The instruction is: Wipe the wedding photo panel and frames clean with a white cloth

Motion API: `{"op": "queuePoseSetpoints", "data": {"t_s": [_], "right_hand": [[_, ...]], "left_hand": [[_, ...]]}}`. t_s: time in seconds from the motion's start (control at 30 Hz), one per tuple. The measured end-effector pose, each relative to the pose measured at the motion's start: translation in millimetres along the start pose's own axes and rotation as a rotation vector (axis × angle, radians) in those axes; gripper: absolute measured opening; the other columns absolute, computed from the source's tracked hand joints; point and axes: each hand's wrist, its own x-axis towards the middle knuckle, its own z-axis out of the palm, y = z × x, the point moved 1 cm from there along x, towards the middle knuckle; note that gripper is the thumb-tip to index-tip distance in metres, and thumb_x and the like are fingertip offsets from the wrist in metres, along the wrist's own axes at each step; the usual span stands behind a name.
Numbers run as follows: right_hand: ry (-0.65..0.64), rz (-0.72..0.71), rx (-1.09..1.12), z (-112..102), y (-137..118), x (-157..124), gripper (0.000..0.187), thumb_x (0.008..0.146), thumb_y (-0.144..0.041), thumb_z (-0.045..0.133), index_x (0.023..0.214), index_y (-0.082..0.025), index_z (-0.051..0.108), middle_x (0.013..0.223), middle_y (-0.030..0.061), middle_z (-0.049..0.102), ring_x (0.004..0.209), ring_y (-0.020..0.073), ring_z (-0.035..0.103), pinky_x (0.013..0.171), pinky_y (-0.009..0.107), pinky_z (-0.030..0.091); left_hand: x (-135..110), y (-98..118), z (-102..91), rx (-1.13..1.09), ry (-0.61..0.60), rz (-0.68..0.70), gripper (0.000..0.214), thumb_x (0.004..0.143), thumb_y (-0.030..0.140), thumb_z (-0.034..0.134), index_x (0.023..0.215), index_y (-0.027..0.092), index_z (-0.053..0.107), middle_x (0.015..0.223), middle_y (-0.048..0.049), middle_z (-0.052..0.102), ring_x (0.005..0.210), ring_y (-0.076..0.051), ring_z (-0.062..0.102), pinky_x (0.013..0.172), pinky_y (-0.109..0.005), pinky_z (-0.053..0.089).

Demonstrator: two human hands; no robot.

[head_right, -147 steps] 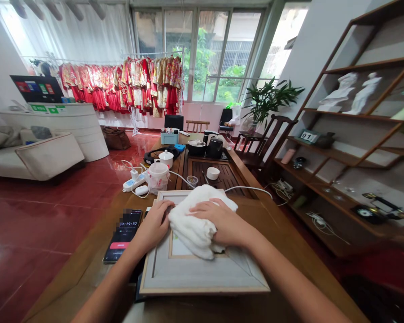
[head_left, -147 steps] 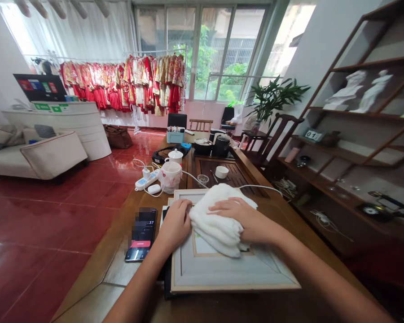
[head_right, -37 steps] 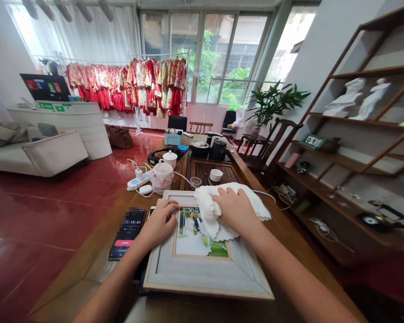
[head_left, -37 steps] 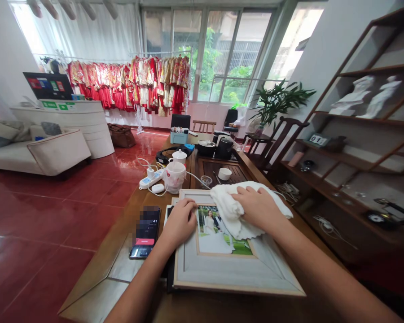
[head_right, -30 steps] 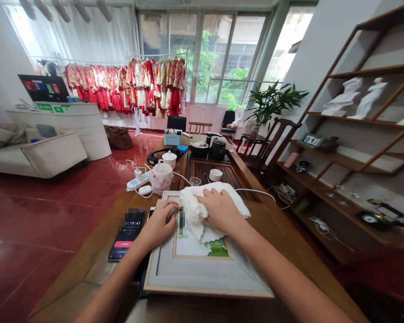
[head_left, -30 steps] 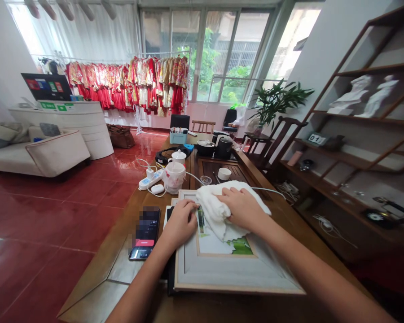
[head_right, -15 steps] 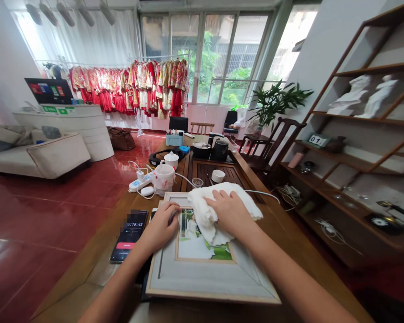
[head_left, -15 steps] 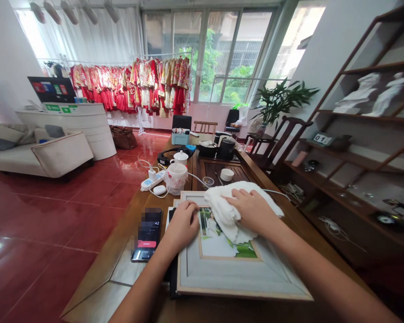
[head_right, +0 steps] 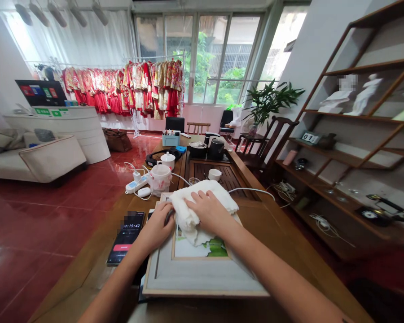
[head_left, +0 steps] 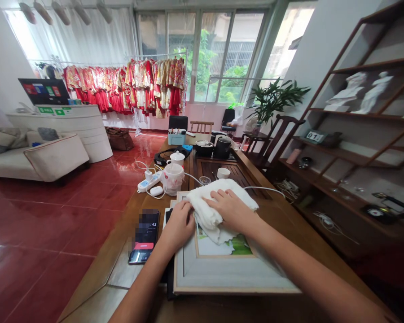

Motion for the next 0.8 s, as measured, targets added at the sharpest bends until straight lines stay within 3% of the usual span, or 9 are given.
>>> {"op": "queuePoseSetpoints", "data": {"t_s": [0.33, 0.63, 0.8], "right_hand": [[0.003, 0.207, -0.001, 6.1, 35.4, -32.0, 0.038, 0.080, -0.015, 0.055, 0.117, -0.020, 0.064, 0.104, 0.0128, 0.061, 0.094, 0.0277, 0.054, 0.078, 0.037, 0.030], [-0.007, 0.055, 0.065, 5.5, 2.0, -5.0, 0.060, 0.075, -0.017, 0.062, 0.133, -0.023, 0.052, 0.114, 0.0113, 0.058, 0.103, 0.0264, 0.050, 0.086, 0.036, 0.032], [-0.001, 0.086, 0.046, 5.0, 6.3, -9.6, 0.052, 0.079, -0.017, 0.058, 0.130, -0.024, 0.055, 0.112, 0.0101, 0.060, 0.100, 0.0250, 0.052, 0.083, 0.035, 0.033]], "left_hand": [[-0.7, -0.1, 0.3, -0.007, 0.011, -0.021, 0.026, 0.084, 0.003, 0.045, 0.099, 0.020, 0.059, 0.108, -0.0075, 0.059, 0.109, -0.022, 0.056, 0.099, -0.039, 0.044], [0.5, 1.5, 1.7, -0.008, 0.004, -0.021, 0.027, 0.084, 0.004, 0.048, 0.103, 0.020, 0.058, 0.111, -0.0080, 0.059, 0.110, -0.024, 0.055, 0.099, -0.042, 0.044], [0.3, 2.7, 0.4, 0.003, 0.008, -0.027, 0.025, 0.084, 0.004, 0.047, 0.100, 0.020, 0.057, 0.109, -0.0075, 0.059, 0.109, -0.023, 0.056, 0.098, -0.040, 0.044]]}}
